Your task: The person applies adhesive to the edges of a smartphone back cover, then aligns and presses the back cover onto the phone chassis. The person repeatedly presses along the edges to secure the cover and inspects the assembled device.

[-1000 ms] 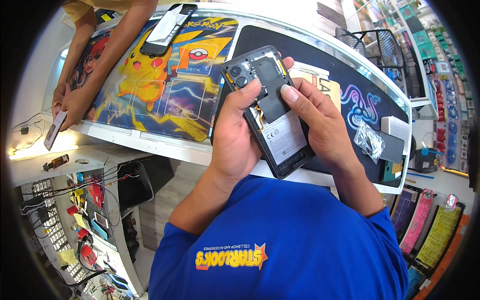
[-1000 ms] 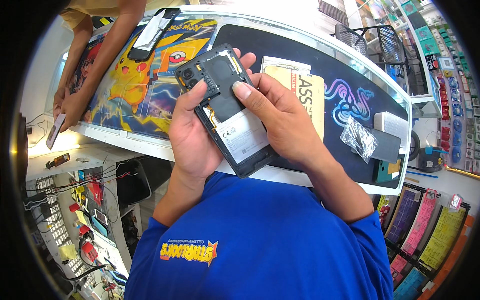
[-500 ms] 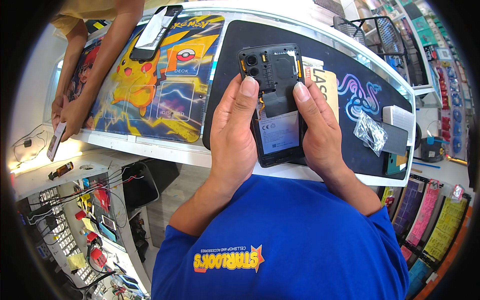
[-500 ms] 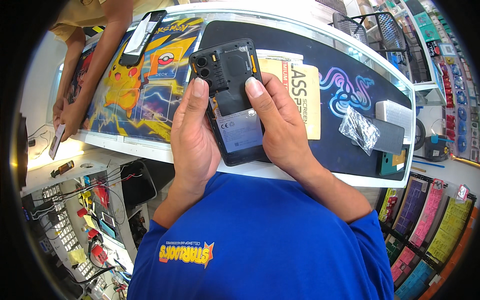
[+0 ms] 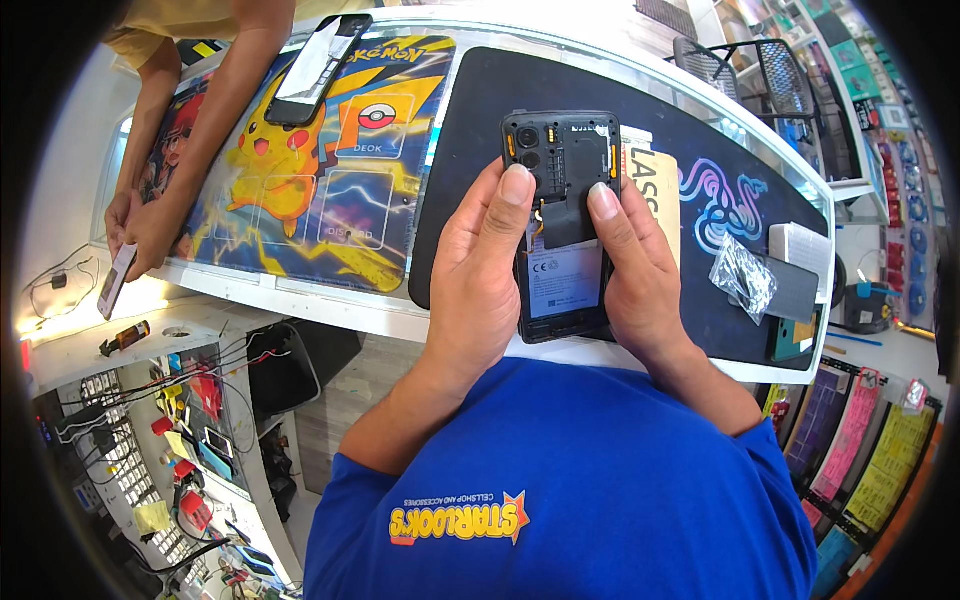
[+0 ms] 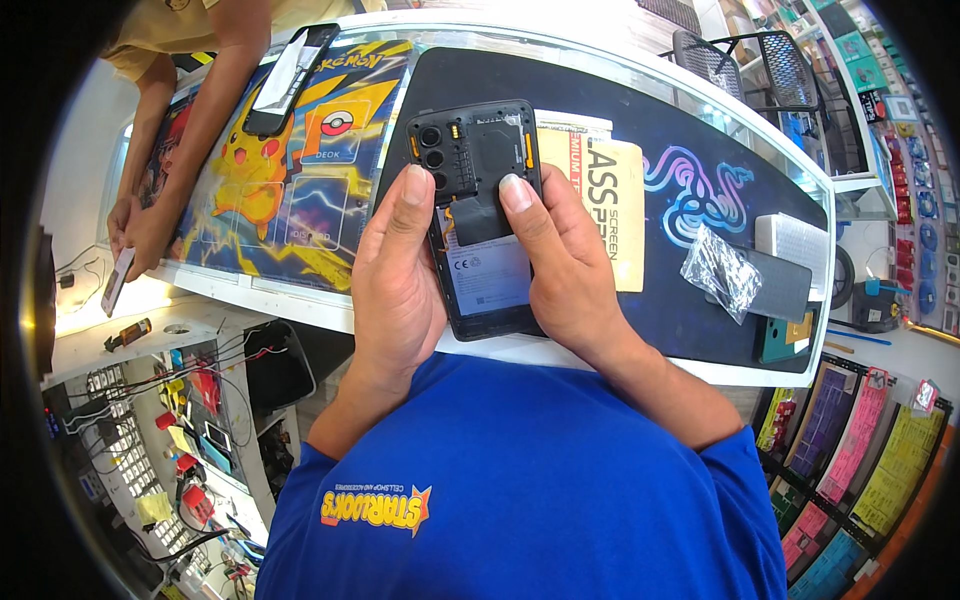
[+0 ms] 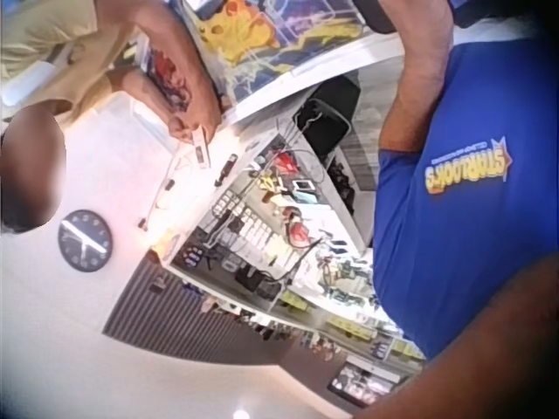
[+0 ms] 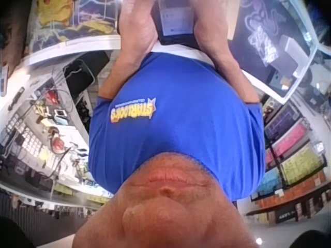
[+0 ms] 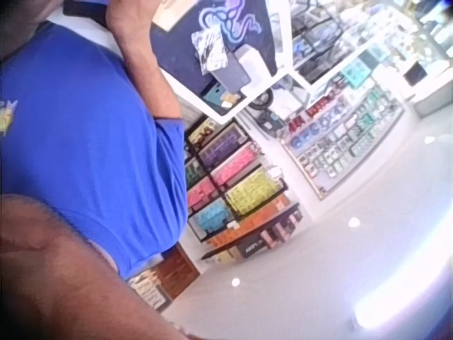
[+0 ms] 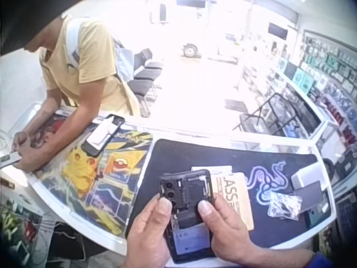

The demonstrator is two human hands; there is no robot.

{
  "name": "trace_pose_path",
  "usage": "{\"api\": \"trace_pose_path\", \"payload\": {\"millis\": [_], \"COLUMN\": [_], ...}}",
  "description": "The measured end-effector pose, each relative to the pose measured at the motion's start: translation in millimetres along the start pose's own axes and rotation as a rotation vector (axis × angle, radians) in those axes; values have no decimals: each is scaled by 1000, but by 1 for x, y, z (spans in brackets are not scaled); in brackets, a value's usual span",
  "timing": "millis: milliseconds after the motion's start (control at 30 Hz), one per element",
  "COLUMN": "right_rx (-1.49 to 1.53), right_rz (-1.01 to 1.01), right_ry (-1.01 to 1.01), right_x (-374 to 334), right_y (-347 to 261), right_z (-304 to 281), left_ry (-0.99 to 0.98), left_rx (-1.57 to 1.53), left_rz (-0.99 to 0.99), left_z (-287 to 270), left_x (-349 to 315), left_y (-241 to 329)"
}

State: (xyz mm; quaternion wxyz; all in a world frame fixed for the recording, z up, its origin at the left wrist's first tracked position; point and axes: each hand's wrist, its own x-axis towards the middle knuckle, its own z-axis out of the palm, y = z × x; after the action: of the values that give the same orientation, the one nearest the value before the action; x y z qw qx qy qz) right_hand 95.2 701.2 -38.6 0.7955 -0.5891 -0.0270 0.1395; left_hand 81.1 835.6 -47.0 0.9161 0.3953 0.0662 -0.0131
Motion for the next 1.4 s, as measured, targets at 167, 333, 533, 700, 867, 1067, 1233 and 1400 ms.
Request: {"api": "trace_pose_path", "payload": {"millis": [167, 333, 533, 700, 867, 1067, 1233, 1400], "right_rx": [-7, 11, 37, 11, -300, -959, -1208, -1073], "right_rz": [-53, -57, 3, 64, -84, -117, -552, -436], "right_ry": [-31, -48, -33, -84, -61, -38, -157, -319], "right_x": [0, -3, -7, -14, -8, -9, 8, 20], "right_y": [5, 5, -1, 6, 12, -28, -30, -27], "right_z": [-3, -2, -3, -8, -12, -13, -33, -32], "left_ry": [6, -58, -212, -254, -184, -268, -206, -280], "left_rx": [9, 1, -261, -445, -513, -659, -659, -693], "left_rz": [4, 28, -53, -134, -224, -336, -384, -489], "left_z": [-2, -3, -3, -11, -12, -20, -11, -24], "left_x": [4, 2, 6, 6, 3, -5, -11, -14], "left_y": [-4, -5, 0, -17, -19, -22, -19, -27]}}
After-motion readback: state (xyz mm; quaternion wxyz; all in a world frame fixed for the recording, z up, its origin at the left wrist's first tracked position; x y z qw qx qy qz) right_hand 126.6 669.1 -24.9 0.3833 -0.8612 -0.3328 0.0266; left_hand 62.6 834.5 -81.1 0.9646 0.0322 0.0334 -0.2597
